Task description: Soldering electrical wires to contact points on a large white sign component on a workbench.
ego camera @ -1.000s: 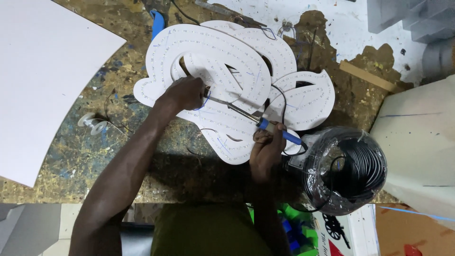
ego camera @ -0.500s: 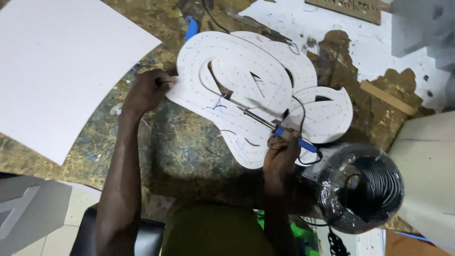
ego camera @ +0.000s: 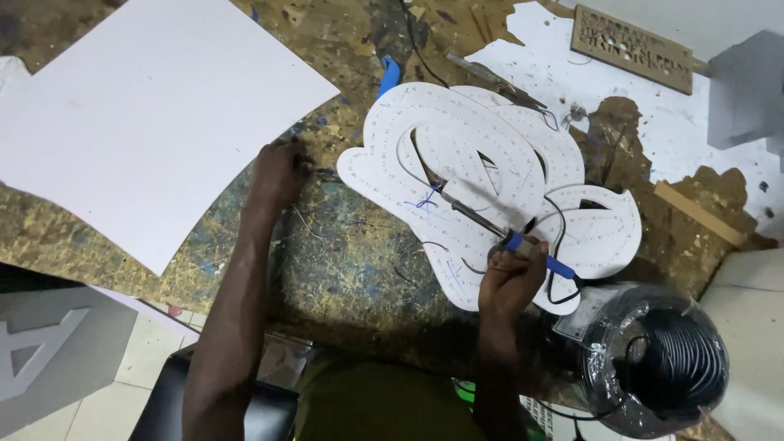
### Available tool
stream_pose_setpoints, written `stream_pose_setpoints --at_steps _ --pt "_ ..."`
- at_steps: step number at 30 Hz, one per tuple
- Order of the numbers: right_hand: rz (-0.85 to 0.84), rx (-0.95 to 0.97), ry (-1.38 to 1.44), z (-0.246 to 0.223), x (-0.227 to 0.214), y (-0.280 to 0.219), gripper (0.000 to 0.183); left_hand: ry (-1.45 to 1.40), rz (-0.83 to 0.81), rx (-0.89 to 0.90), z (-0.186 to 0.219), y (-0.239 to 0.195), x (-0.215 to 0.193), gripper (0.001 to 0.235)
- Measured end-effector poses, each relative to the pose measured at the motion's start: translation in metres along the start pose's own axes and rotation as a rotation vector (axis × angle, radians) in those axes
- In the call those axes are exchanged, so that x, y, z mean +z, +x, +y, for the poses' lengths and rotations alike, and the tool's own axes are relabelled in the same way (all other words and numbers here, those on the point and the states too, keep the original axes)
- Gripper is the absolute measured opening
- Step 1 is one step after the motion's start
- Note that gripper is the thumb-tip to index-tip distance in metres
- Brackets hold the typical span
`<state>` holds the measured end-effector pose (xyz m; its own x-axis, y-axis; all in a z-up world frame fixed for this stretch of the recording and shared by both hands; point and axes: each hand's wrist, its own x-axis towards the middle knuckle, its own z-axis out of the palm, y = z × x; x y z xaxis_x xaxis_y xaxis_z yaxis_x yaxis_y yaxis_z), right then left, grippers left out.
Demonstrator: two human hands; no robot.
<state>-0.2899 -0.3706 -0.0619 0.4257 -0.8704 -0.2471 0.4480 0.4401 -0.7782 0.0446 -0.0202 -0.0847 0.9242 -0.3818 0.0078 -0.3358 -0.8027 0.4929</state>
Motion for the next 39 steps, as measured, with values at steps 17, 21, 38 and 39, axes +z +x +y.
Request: stream_pose_setpoints --at_steps 17,21,38,39 --pt "0.127 -0.085 -0.015 -0.026 0.008 -0.009 0.029 -0.403 -0.168 0.612 0.196 -0.098 -0.032 0.026" --pt "0.111 -0.086 -0.094 -0.017 0.001 -0.005 0.029 -0.256 -0.133 0.707 0.222 -0.089 -0.009 0.028" --pt "0.009 -0.013 -0.241 -0.023 -0.006 0.013 0.022 0.115 -0.401 0.488 0.225 -0.05 0.036 0.025" --pt "-0.014 -0.02 -0.273 -0.022 -0.006 0.014 0.024 0.135 -0.412 0.483 0.226 -0.048 0.036 0.026"
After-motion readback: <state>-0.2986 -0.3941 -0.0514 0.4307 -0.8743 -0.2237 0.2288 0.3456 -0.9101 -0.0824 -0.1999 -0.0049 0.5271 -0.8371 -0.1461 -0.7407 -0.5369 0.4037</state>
